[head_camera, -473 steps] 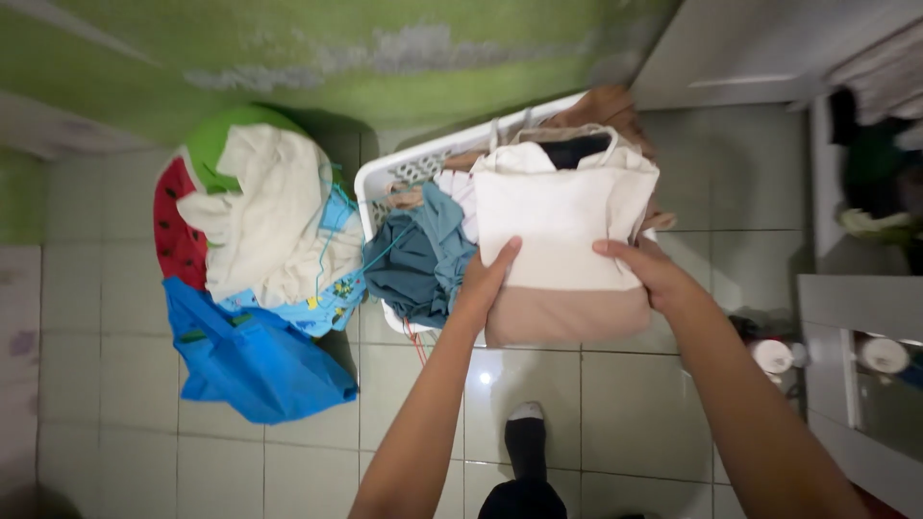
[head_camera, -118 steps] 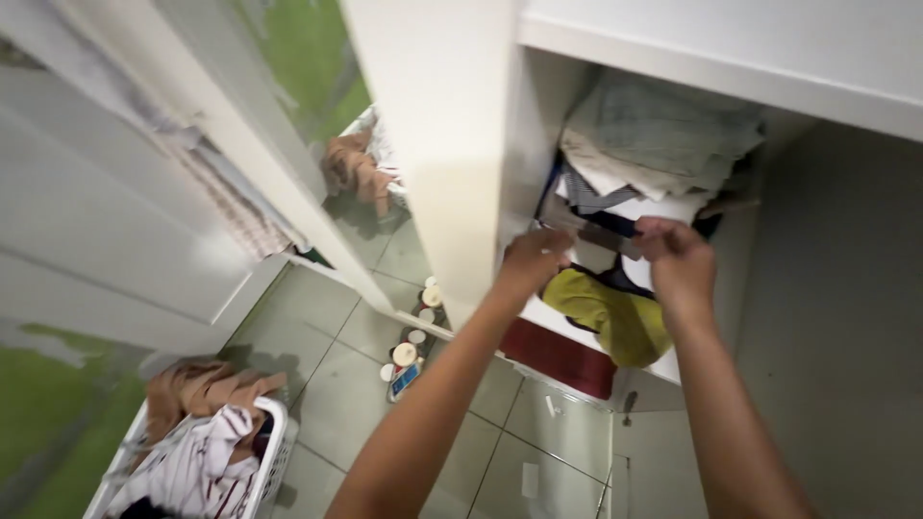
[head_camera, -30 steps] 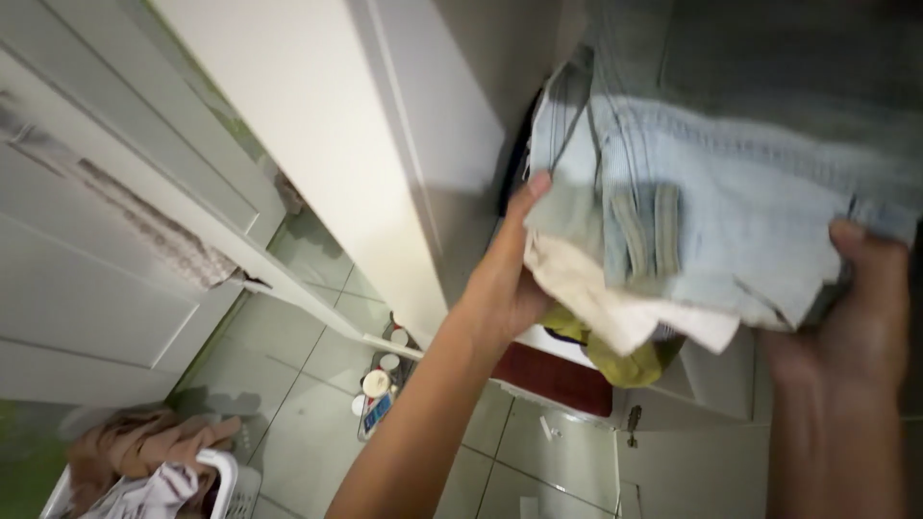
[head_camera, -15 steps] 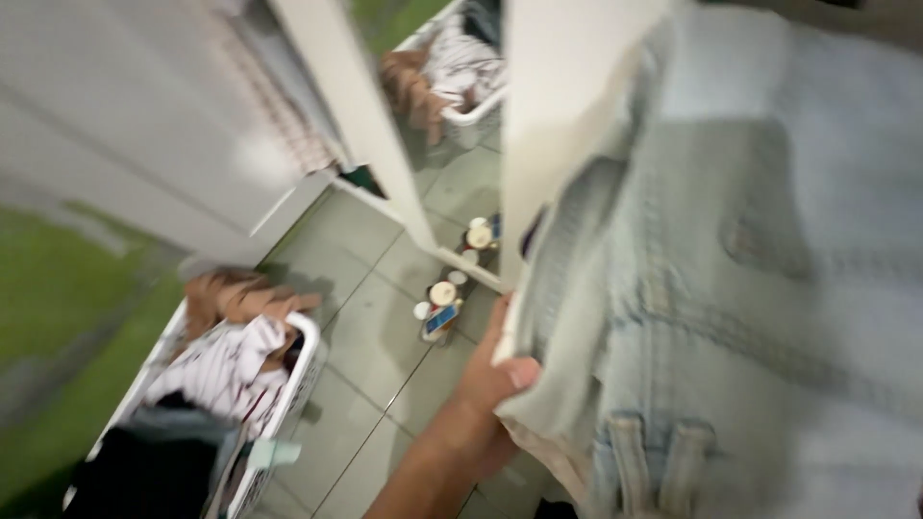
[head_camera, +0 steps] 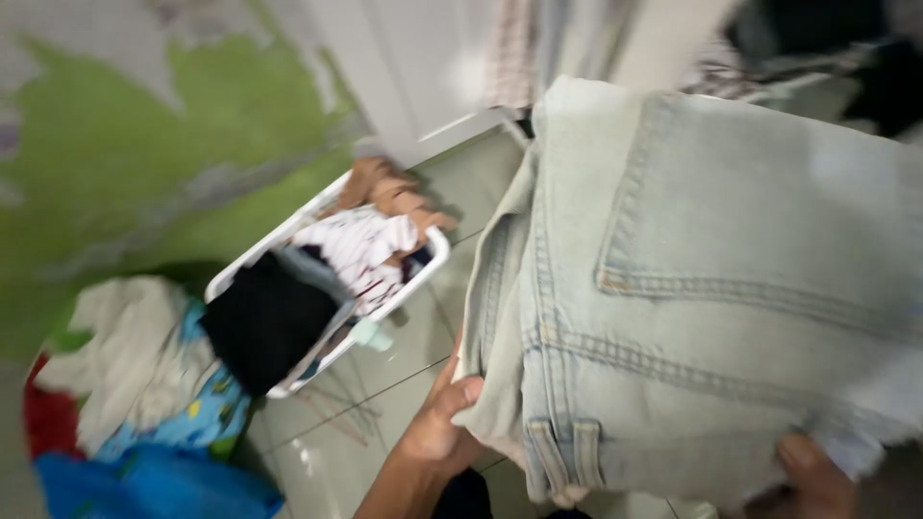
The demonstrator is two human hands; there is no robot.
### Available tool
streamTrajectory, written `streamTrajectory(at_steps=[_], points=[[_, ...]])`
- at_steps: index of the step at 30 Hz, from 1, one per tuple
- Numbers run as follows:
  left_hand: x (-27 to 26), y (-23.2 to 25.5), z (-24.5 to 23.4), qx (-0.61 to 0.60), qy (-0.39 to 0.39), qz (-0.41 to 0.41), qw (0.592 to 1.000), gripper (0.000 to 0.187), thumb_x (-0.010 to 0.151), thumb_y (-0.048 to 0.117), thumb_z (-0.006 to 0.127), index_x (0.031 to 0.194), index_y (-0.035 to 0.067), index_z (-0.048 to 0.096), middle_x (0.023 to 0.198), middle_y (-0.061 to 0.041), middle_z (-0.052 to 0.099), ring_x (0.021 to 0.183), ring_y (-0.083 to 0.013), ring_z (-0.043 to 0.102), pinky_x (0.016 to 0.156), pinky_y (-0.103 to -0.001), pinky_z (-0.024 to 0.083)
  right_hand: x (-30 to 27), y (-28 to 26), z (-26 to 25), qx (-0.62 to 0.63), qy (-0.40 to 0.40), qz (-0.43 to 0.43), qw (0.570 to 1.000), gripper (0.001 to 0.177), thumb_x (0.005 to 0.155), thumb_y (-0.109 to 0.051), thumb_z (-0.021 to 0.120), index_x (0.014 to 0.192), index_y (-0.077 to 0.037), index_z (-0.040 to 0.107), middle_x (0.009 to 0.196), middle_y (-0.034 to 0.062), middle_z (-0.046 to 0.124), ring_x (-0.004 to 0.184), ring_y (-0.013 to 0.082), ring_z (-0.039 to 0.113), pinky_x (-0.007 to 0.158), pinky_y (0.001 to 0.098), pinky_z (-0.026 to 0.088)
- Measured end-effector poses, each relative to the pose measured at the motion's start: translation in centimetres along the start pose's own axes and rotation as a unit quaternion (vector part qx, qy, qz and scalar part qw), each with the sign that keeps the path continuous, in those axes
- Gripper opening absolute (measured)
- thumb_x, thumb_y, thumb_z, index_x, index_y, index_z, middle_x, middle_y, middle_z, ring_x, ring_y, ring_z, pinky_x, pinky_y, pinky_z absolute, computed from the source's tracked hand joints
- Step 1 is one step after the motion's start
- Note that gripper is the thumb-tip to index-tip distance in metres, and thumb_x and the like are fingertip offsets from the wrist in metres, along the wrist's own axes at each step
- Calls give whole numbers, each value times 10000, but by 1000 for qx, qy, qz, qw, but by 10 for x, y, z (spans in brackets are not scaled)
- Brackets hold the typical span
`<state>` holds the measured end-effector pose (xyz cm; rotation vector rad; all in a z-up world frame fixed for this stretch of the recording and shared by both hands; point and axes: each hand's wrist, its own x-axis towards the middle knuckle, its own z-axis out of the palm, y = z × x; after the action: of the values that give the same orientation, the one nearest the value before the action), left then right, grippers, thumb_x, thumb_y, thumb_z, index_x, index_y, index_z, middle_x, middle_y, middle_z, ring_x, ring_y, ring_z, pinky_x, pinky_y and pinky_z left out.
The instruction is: The person wipes the inside of a white closet shelf with a yellow cloth. Then, the person picks up folded clothes from a laundry basket and places them into the closet shelf.
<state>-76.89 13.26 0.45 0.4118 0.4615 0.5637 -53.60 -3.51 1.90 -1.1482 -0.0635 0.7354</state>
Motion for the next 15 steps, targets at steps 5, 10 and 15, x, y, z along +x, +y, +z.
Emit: streamTrajectory(at_steps=[5,10,15], points=[[-8,50,-121,-65,28,59,996,1137,813,587,777,1652,61,219,1609,-176,418,1449,-342,446,1196,-515,380,50,90,82,-25,-116,43,992,728,824,-182,619,1526,-85,450,1336,41,621,1230,238,606,1011,447,510],[12,113,-214,55,160,89,981,1015,819,439,788,1583,23,265,1549,-162,481,1413,-304,494,1163,-456,406,118,216,168,-17,-220,90,971,582,850,-121,636,1408,-1,523,1252,87,623,1123,242,644,982,458,536],[44,168,-288,80,230,157,957,889,838,222,777,1552,-27,310,1509,-187,511,1380,-300,518,1133,-431,426,185,337,256,-14,-308,147,940,605,849,-146,629,1421,14,515,1307,100,634,1181,245,646,1019,419,532]])
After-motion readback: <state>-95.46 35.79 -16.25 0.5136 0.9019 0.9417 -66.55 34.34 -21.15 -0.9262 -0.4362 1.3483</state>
